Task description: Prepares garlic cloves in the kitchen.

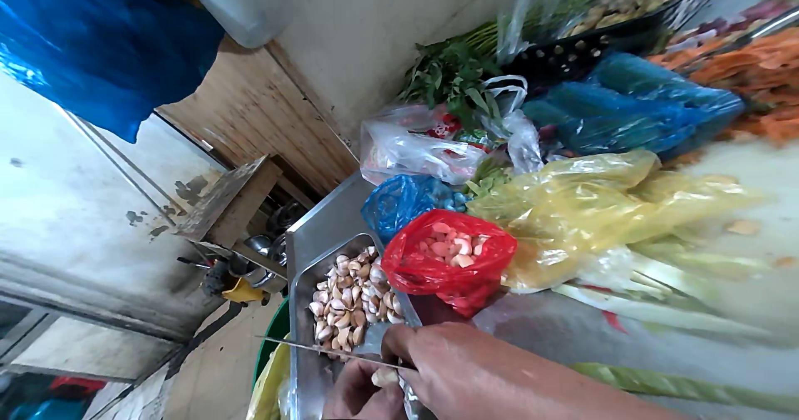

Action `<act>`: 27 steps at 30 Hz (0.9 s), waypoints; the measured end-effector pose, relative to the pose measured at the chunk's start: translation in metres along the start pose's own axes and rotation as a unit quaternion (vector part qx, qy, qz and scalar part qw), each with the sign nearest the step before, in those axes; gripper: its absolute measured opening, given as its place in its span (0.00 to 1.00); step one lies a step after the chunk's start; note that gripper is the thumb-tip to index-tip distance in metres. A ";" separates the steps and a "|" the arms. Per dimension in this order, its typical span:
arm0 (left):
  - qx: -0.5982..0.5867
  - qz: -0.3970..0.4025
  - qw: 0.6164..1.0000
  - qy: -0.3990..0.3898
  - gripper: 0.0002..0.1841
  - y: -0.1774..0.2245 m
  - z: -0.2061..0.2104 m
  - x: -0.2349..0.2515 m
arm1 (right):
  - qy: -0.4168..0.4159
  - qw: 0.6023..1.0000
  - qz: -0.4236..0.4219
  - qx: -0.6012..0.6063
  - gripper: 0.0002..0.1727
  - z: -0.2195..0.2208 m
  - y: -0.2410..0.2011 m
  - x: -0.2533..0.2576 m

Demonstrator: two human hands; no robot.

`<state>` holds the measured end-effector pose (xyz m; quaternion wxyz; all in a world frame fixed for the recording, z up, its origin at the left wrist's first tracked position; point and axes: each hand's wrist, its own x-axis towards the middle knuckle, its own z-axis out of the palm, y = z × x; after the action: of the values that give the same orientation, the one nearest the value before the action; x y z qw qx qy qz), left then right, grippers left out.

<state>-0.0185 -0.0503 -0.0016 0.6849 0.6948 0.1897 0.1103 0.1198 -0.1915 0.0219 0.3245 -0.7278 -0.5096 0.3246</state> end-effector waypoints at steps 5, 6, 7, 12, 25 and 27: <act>0.089 0.007 0.996 0.007 0.08 -0.001 0.002 -0.003 | -0.003 1.000 0.008 -0.003 0.16 0.000 -0.001 -0.001; 0.107 0.014 0.994 -0.010 0.07 -0.002 0.000 -0.004 | 0.004 1.000 0.008 -0.001 0.15 0.000 0.000 -0.001; 0.116 0.017 0.993 -0.022 0.07 -0.002 -0.001 -0.005 | 0.014 1.000 0.003 -0.004 0.15 0.001 0.001 -0.001; 0.106 0.005 0.994 0.010 0.08 0.000 0.004 -0.007 | 0.026 0.999 -0.017 -0.026 0.14 0.003 0.002 -0.002; 0.207 0.180 0.962 0.005 0.09 -0.009 -0.016 -0.016 | 0.081 0.996 0.038 -0.011 0.20 -0.006 0.000 -0.002; 0.278 0.236 0.931 0.038 0.10 -0.011 -0.020 -0.014 | 0.041 0.998 0.046 -0.020 0.24 -0.007 -0.005 -0.002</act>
<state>-0.0406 -0.0383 -0.0102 0.4113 0.8772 0.0694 0.2378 0.1220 -0.1933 0.0300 0.3156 -0.7694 -0.4682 0.2986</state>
